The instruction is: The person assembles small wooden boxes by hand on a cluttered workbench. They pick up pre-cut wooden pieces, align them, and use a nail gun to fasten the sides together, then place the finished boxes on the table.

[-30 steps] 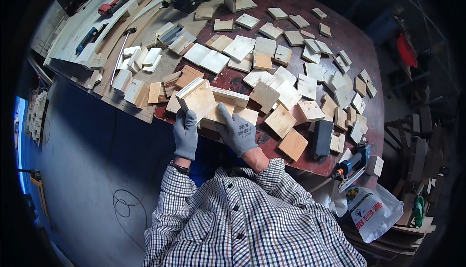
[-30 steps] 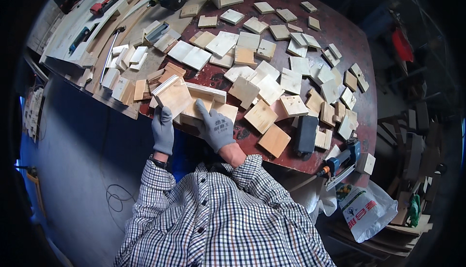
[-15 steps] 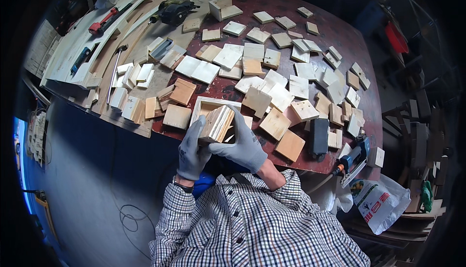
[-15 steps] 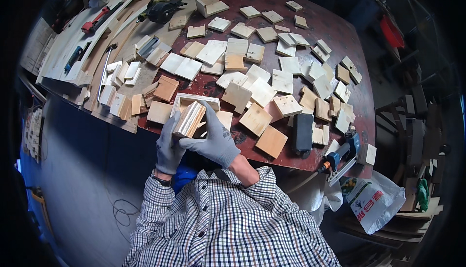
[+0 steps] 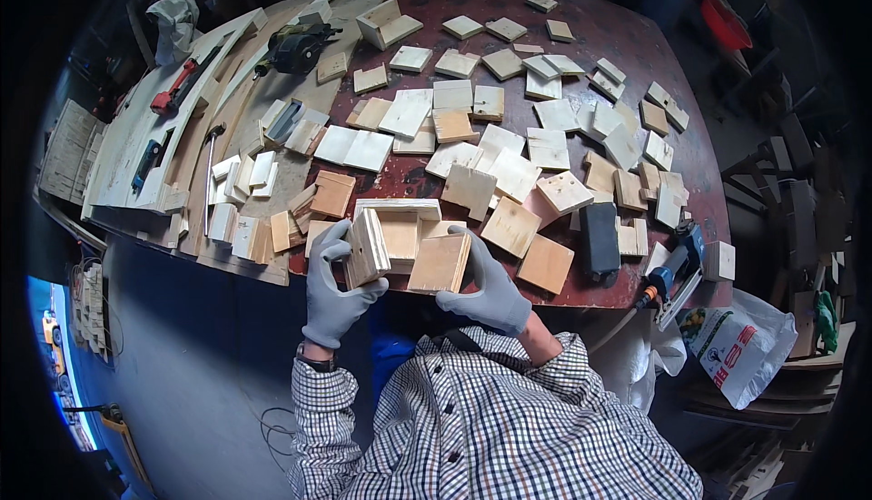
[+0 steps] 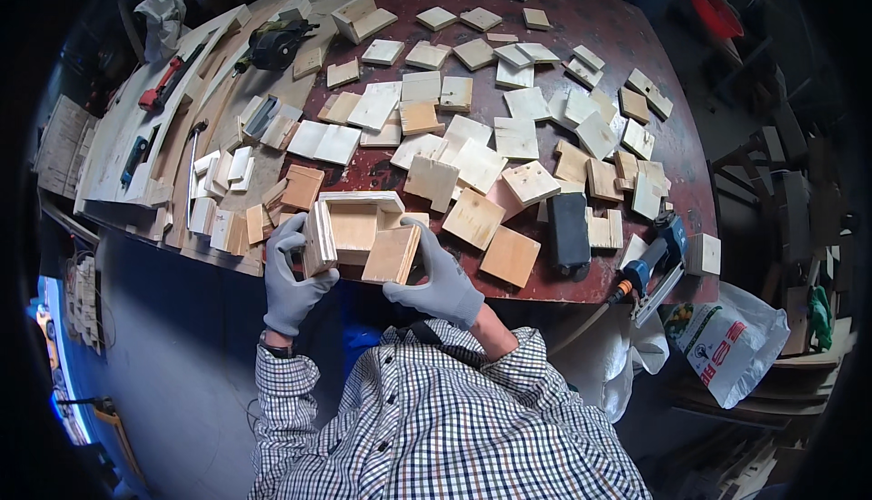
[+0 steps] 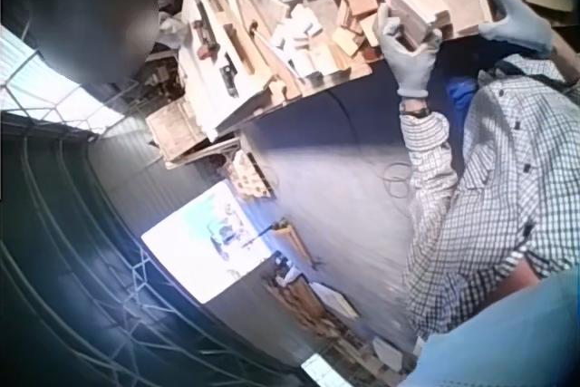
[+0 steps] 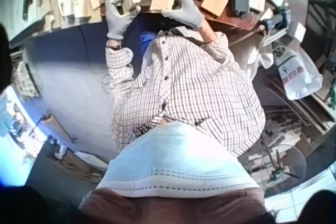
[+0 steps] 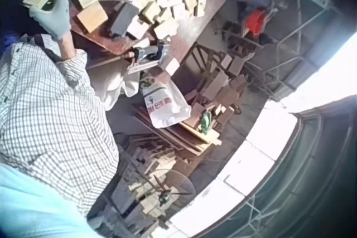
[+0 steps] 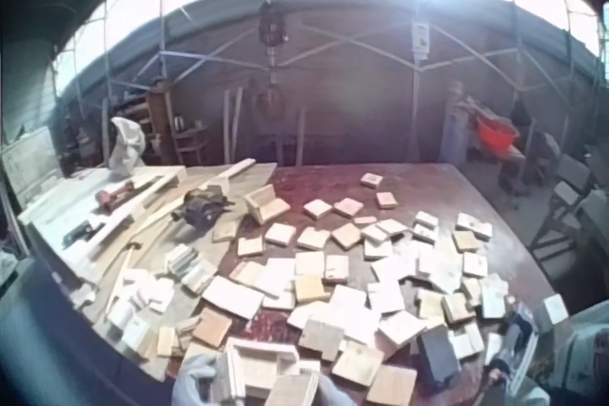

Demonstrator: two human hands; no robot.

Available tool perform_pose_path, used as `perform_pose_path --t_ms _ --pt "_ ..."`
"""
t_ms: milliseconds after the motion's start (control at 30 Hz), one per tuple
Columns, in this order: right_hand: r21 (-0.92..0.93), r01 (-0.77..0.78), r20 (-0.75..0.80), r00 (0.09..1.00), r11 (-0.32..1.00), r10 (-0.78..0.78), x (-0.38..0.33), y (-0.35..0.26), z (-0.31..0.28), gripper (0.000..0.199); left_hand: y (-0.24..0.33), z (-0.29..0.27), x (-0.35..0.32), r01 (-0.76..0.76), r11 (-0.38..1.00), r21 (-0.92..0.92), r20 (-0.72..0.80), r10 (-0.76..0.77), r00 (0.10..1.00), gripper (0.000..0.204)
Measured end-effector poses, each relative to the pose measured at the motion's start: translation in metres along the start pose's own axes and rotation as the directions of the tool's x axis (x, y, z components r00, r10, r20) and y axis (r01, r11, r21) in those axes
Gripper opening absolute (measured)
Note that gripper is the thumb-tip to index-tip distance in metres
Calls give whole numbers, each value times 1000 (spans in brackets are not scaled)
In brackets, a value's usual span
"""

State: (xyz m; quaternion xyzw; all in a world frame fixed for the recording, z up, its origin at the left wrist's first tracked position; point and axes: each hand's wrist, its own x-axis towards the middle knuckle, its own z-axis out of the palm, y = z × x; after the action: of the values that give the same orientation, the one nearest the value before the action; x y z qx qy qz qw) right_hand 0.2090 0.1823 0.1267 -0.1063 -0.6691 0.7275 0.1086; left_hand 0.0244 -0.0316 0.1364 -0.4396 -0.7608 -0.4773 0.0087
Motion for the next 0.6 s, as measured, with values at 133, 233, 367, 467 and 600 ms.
perform_pose_path --t_ms 133,233,367,467,600 --pt "24 -15 -179 984 1000 19 -14 22 -19 97 14 3 35 -358 824 440 360 203 911 68" --pt "41 6 -224 975 999 3 -22 30 -22 92 -6 21 43 -345 753 560 465 59 883 84" --pt "-8 12 -213 977 1000 -13 -28 44 -26 93 -11 27 39 -321 732 601 489 -20 872 102" --pt "148 -67 -195 976 987 95 -26 35 -21 93 -14 30 40 -280 765 580 483 -47 874 98" --pt "143 -71 -168 981 987 95 -21 41 -14 96 -18 31 39 -365 695 620 530 -28 847 98"
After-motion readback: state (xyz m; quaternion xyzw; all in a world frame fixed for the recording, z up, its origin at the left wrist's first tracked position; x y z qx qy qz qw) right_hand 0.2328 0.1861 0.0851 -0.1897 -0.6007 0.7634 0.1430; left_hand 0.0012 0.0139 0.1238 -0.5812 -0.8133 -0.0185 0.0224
